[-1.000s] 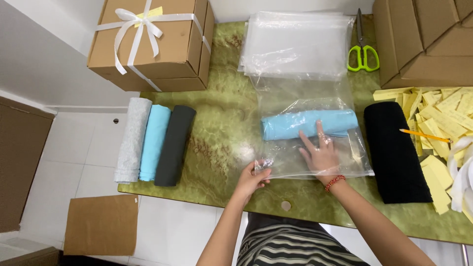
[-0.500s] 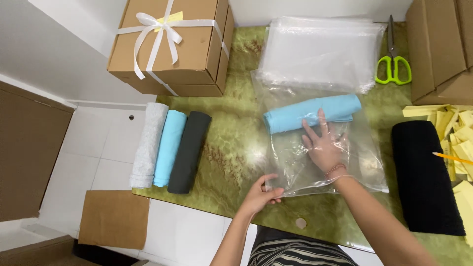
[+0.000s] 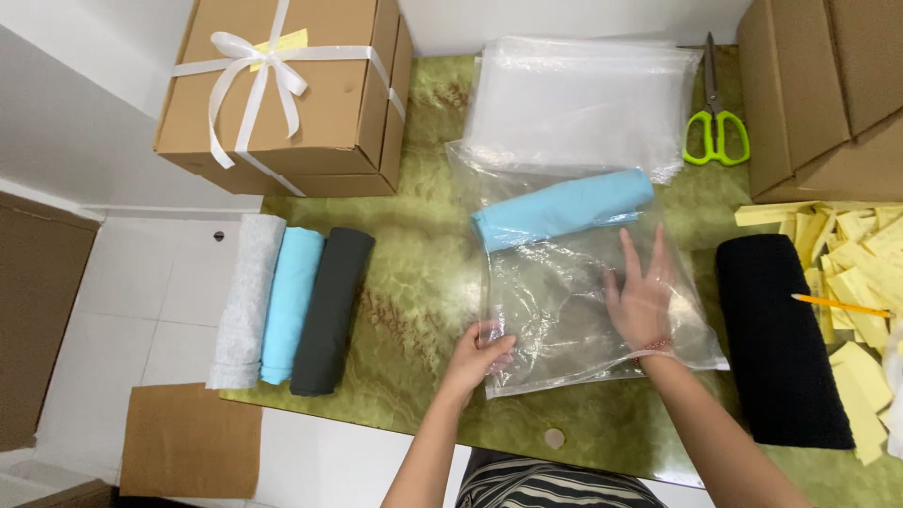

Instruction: The person places a folded light blue garment into a clear plastic bag and seals it. They then place the bagged item into a cardboard box, close the box, and tie it with a white ribbon, finishing with a bow.

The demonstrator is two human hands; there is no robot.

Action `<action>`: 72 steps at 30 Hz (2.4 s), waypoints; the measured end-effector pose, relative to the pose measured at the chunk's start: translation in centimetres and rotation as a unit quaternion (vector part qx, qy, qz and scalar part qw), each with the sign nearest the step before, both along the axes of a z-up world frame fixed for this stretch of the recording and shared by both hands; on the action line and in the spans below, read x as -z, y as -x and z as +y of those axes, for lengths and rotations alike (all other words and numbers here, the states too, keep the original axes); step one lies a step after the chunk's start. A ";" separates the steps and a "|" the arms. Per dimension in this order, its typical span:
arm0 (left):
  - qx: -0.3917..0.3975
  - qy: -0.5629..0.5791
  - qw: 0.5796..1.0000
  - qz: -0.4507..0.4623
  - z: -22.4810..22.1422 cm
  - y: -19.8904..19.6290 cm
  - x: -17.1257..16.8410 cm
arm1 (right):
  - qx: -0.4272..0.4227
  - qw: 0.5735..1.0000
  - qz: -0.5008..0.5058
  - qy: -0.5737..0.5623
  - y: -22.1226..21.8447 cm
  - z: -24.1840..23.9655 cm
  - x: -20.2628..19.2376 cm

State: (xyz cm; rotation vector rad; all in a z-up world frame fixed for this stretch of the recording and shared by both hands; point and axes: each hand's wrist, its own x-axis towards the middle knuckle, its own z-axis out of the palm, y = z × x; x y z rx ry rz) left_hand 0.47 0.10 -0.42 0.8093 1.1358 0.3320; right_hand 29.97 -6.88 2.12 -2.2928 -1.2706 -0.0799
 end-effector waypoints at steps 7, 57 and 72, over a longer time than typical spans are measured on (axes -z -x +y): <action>0.010 -0.019 1.000 0.000 -1.0 -0.1 -1.7 | 0.003 0.998 0.037 -0.054 0.5 -4.9 0.5; 0.207 0.054 0.976 -0.046 1.6 0.1 -6.9 | 0.031 0.978 -0.056 0.199 -0.6 7.8 1.7; 0.235 0.027 0.970 0.059 2.1 -0.1 -7.4 | 0.009 0.982 0.065 0.176 -5.3 6.7 1.3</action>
